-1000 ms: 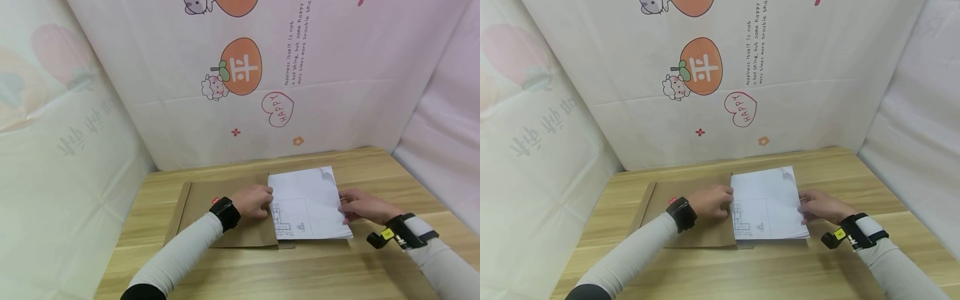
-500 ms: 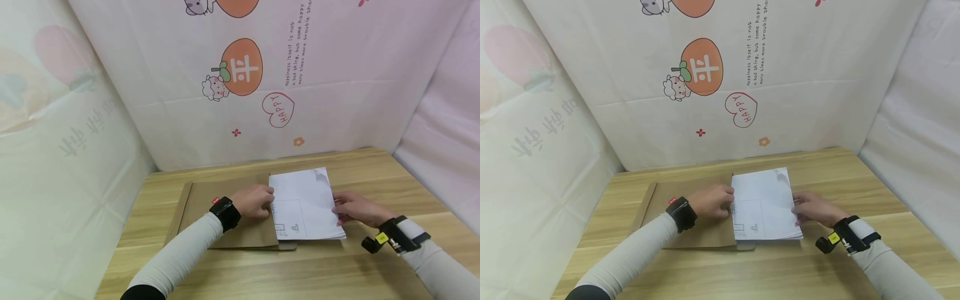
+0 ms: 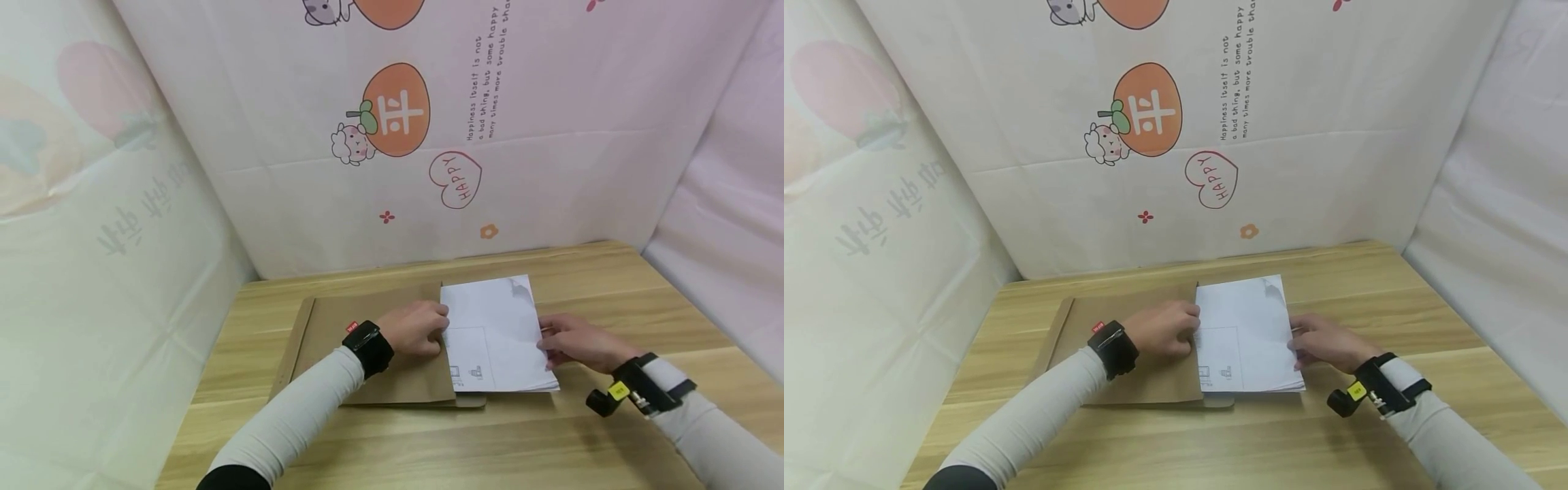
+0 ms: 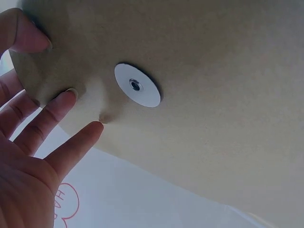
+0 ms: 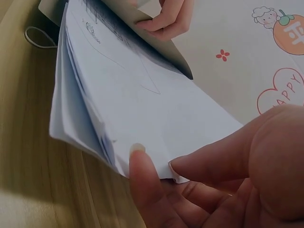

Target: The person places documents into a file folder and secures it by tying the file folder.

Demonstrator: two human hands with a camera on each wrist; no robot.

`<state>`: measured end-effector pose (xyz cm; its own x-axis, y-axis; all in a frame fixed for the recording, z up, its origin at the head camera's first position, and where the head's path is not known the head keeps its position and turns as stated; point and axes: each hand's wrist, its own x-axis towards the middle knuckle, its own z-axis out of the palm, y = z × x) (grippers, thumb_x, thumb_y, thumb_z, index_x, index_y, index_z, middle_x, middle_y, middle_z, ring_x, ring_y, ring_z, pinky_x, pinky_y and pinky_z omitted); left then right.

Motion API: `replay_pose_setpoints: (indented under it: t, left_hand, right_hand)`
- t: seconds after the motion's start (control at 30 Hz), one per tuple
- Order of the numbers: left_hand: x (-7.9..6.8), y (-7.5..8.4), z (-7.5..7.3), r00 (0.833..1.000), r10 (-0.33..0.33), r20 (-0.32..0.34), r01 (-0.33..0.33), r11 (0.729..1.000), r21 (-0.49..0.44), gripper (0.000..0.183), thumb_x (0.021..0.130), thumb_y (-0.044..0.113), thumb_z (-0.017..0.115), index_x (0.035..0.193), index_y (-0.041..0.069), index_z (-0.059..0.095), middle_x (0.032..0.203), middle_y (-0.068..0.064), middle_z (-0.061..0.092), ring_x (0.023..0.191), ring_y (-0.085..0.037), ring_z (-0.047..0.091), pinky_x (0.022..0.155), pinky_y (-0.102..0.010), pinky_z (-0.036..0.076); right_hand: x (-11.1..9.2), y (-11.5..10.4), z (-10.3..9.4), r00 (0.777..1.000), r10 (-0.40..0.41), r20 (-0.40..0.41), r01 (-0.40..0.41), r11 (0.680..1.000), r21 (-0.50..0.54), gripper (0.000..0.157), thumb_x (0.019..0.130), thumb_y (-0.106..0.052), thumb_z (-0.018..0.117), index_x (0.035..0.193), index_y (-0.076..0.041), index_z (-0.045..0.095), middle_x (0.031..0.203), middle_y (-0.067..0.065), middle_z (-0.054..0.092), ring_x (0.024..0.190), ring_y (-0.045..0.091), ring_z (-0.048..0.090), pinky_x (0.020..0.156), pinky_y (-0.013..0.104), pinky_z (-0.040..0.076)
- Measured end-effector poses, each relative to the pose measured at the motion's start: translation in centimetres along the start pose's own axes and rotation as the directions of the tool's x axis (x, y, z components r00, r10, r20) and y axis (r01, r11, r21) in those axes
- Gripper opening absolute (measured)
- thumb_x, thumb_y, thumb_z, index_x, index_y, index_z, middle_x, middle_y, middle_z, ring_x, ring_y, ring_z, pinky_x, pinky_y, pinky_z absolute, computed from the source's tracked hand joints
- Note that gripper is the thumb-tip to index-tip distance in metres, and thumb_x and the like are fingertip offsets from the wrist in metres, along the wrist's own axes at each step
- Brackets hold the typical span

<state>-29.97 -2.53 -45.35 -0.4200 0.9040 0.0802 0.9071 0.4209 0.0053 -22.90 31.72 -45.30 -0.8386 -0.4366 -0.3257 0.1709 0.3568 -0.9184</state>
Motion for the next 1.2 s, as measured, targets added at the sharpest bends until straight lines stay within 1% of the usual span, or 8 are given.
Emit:
replay_pose_setpoints:
  t: [0.17,0.37,0.57,0.83,1.03,1.2]
  left_hand:
    - [0.0,0.0,-0.1,1.0,0.001,0.003,-0.001,1.0,-0.011,0.019,0.081,0.019,0.074,0.073,0.02,0.057,0.082,0.005,0.046,0.073,-0.009,0.044,0.063,-0.02,0.032]
    - [0.0,0.1,-0.3,1.0,-0.01,0.012,0.01,1.0,-0.016,0.018,0.082,0.018,0.073,0.074,0.02,0.057,0.082,0.005,0.046,0.073,-0.009,0.044,0.063,-0.02,0.032]
    - [-0.1,0.3,-0.6,1.0,-0.007,0.012,0.008,1.0,-0.022,0.018,0.082,0.017,0.073,0.074,0.019,0.057,0.082,0.005,0.045,0.074,-0.009,0.043,0.064,-0.02,0.032]
    - [-0.2,0.5,-1.1,1.0,-0.008,0.011,0.008,1.0,-0.023,0.019,0.082,0.017,0.073,0.074,0.018,0.056,0.082,0.004,0.045,0.074,-0.01,0.043,0.064,-0.02,0.032]
    - [-0.2,0.6,-1.1,1.0,-0.001,-0.002,0.001,1.0,-0.012,0.02,0.081,0.017,0.074,0.073,0.019,0.056,0.082,0.005,0.045,0.074,-0.009,0.043,0.064,-0.02,0.031]
    - [-0.3,0.7,-0.9,1.0,-0.013,-0.003,0.013,1.0,-0.002,0.02,0.081,0.017,0.073,0.073,0.02,0.055,0.082,0.005,0.045,0.074,-0.009,0.043,0.064,-0.02,0.032]
  right_hand:
    - [0.2,-0.4,0.3,1.0,0.007,0.007,-0.007,1.0,0.001,0.062,0.1,-0.001,0.053,0.148,0.024,0.023,0.124,0.027,0.058,0.091,0.026,0.064,0.075,0.038,0.06]
    - [0.4,-0.7,0.6,1.0,0.016,0.003,-0.016,1.0,-0.001,0.061,0.101,-0.001,0.053,0.148,0.023,0.024,0.127,0.028,0.057,0.094,0.026,0.064,0.076,0.037,0.06]
    - [0.7,-0.9,0.9,1.0,0.013,0.017,-0.013,1.0,0.015,0.061,0.1,-0.001,0.054,0.148,0.023,0.024,0.129,0.029,0.056,0.097,0.026,0.064,0.077,0.038,0.06]
    - [0.8,-1.3,1.3,0.999,0.036,0.007,-0.036,0.999,-0.001,0.063,0.101,-0.002,0.054,0.149,0.022,0.022,0.132,0.03,0.053,0.096,0.027,0.064,0.078,0.038,0.059]
    - [1.1,-1.4,1.5,1.0,0.028,0.014,-0.028,1.0,0.003,0.061,0.101,-0.002,0.055,0.149,0.021,0.026,0.129,0.029,0.055,0.094,0.026,0.064,0.078,0.04,0.059]
    - [1.3,-1.3,2.0,1.0,0.025,0.017,-0.026,1.0,0.009,0.06,0.1,-0.002,0.055,0.148,0.021,0.028,0.128,0.028,0.056,0.093,0.026,0.065,0.078,0.041,0.059]
